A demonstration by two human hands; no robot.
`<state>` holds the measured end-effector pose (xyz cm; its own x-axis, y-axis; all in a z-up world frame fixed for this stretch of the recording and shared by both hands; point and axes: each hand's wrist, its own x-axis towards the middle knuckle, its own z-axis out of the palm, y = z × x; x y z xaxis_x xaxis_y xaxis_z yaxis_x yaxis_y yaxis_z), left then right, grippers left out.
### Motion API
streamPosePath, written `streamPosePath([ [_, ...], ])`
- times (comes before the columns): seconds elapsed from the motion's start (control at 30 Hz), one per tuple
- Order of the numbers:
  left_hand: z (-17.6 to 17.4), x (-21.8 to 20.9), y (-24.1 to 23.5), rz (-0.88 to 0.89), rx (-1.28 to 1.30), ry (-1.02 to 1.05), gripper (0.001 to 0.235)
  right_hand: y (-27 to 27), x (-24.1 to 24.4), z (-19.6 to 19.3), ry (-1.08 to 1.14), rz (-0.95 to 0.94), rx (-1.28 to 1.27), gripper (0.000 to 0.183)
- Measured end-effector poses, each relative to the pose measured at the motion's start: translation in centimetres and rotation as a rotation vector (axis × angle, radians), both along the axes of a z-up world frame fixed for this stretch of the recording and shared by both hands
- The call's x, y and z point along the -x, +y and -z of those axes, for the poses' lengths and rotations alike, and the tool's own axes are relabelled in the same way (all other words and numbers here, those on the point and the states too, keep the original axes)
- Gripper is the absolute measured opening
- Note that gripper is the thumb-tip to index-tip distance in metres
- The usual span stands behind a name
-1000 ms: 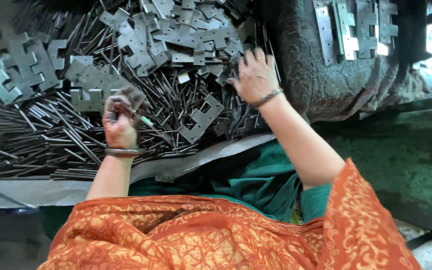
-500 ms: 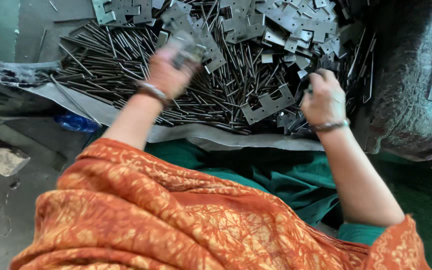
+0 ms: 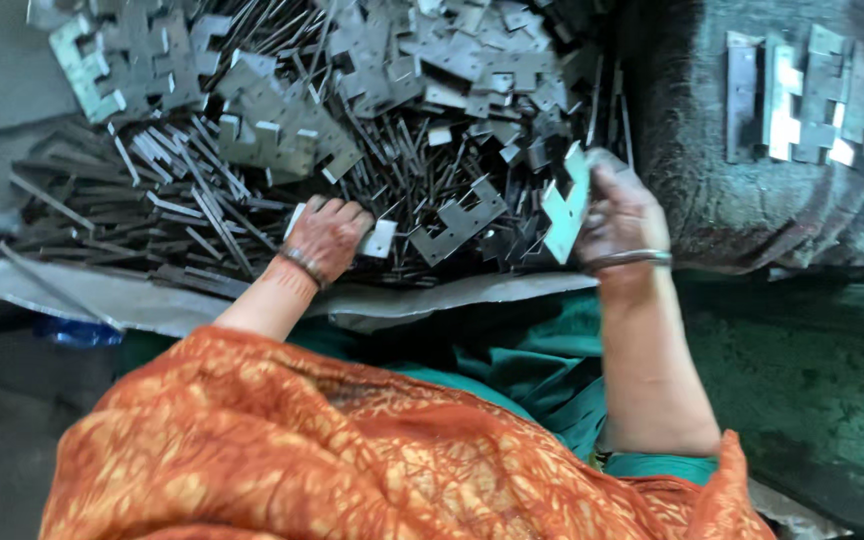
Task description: The person sorts through a large pile of metal hinges and wire pins, picking them up by hand and moving them within a workspace on the floor.
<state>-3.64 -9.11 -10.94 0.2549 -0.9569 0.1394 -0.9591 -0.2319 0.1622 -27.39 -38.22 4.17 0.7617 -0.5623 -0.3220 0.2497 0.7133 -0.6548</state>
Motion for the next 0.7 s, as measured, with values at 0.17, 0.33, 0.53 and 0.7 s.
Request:
streamPosePath([
  [0.17,0.2,-1.1,1.6,-0.601,0.652,1.198,0.02,2.5,-2.6,4.2,0.261,-0.052,-0.117,0.052],
  [0.33,-0.4,1.6,1.5,-0.785,0.882,2.27,0.024,5.5,-4.6,2.0,0.237,-0.397,0.513,0.085],
  [0.53,-3.0,8.1,-2.4,-0.481,0.919,2.606,0.043,13.3,-8.0,0.9,0.553,-0.551,1.606,0.077],
  [0.7,-6.4,8.8,-3.4,-0.763,0.868,2.584,0.041,15.4,-5.5,2.9,0.373,-0.781,1.601,0.076],
])
